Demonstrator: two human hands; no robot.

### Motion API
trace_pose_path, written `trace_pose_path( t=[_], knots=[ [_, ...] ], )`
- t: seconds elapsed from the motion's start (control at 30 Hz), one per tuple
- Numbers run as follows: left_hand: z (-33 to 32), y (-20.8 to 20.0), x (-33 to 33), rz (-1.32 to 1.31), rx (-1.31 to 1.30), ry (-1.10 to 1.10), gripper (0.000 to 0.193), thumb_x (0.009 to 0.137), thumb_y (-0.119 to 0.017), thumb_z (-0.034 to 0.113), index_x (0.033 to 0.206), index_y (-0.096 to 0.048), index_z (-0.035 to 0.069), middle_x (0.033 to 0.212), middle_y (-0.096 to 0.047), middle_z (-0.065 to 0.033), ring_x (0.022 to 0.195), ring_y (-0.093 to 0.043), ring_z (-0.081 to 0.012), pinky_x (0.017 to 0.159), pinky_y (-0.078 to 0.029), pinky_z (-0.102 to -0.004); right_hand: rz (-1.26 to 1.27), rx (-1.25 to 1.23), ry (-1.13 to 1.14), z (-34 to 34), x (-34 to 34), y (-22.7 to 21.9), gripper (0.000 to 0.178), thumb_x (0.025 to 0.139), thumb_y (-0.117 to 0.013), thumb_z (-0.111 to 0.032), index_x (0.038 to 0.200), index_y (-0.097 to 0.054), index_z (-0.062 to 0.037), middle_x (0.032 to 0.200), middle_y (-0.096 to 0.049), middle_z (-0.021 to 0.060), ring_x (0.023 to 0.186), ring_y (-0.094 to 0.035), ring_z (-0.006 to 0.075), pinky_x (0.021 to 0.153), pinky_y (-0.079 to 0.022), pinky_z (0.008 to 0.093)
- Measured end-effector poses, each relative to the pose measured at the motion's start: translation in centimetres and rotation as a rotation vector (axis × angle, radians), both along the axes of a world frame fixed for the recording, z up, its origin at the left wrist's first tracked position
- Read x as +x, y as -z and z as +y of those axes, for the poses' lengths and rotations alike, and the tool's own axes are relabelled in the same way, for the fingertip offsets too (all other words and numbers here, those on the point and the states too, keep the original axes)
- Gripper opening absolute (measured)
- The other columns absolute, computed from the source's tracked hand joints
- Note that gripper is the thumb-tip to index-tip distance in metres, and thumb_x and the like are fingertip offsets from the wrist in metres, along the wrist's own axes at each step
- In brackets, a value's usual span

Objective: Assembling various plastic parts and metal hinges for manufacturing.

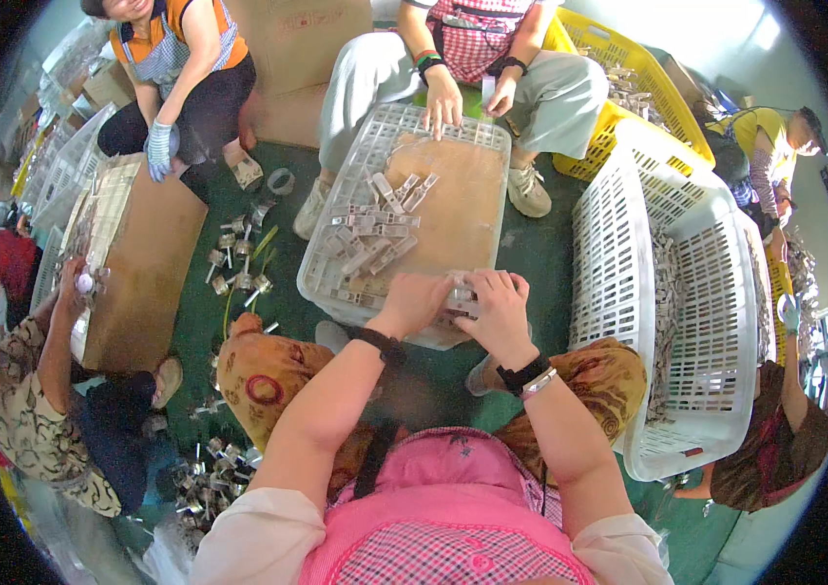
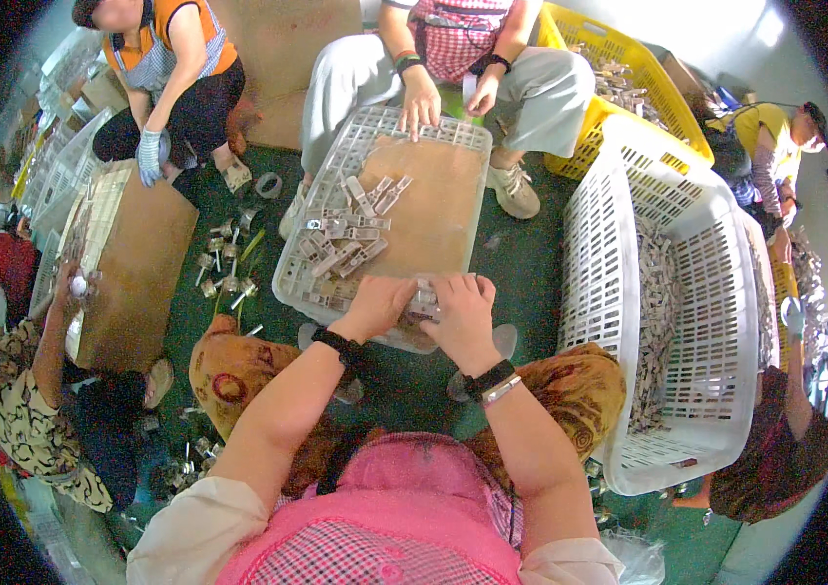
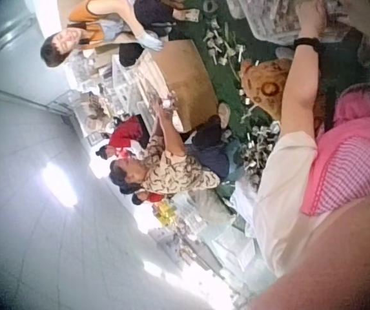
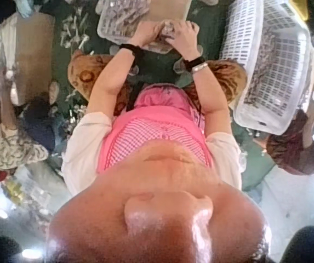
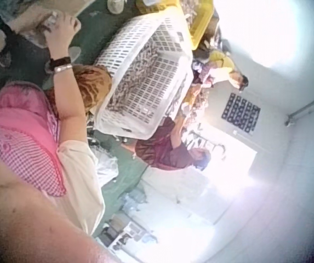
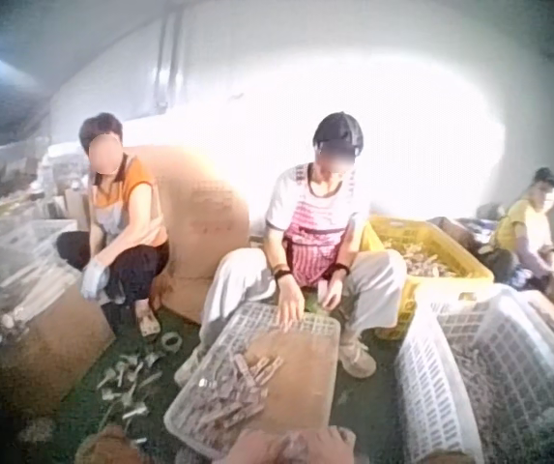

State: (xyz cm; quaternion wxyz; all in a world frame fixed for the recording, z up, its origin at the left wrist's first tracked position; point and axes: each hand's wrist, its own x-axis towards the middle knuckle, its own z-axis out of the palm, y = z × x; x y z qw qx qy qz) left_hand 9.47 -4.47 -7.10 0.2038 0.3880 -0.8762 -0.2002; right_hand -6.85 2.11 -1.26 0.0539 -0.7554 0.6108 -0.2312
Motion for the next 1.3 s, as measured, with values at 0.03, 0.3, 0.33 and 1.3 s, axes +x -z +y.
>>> trace_pose_path(
  t=[0.03,0.3,0.33,1.3],
  knots=[
    [0.0,0.1,0.0,0.002,0.019,0.008,0.036,0.097,-0.029,0.03,0.091,-0.059,0.011,0.081,-0.064,-0.0115,0.08,-0.058,-0.0353,0.069,-0.037,-0.048,0.002,-0.006,0.005,0.1,0.0,0.0,0.056,0.055,-0.077,-0.021,0.106,-0.056,-0.0114,0.101,-0.055,0.0054,0.103,-0.05,0.0242,0.097,-0.029,0.0448],
    [-0.4,-0.1,-0.2,-0.008,0.168,-0.023,0.042,0.098,-0.028,0.036,0.087,-0.061,0.012,0.077,-0.063,-0.0105,0.079,-0.058,-0.0347,0.072,-0.037,-0.0463,0.021,0.006,0.01,-0.3,-0.1,0.0,0.057,0.052,-0.078,-0.02,0.104,-0.057,-0.0093,0.103,-0.057,0.0043,0.104,-0.051,0.0237,0.095,-0.031,0.0424],
    [-0.5,0.1,-0.2,0.006,0.14,-0.029,0.044,0.098,-0.027,0.037,0.087,-0.061,0.012,0.076,-0.063,-0.0104,0.078,-0.058,-0.0347,0.074,-0.037,-0.0459,0.022,0.002,0.008,-0.5,-0.1,0.0,0.058,0.053,-0.079,-0.021,0.105,-0.057,-0.0104,0.102,-0.056,0.0046,0.104,-0.051,0.0238,0.096,-0.03,0.0438],
    [-2.1,0.6,0.3,-0.046,0.19,-0.044,0.04,0.093,-0.035,0.042,0.095,-0.065,0.015,0.082,-0.066,-0.0111,0.08,-0.063,-0.0344,0.074,-0.046,-0.047,0.103,-0.018,-0.026,-1.7,0.3,0.4,0.056,0.056,-0.076,-0.02,0.108,-0.056,-0.013,0.102,-0.058,0.0049,0.101,-0.052,0.0245,0.094,-0.032,0.042]
  ],
)
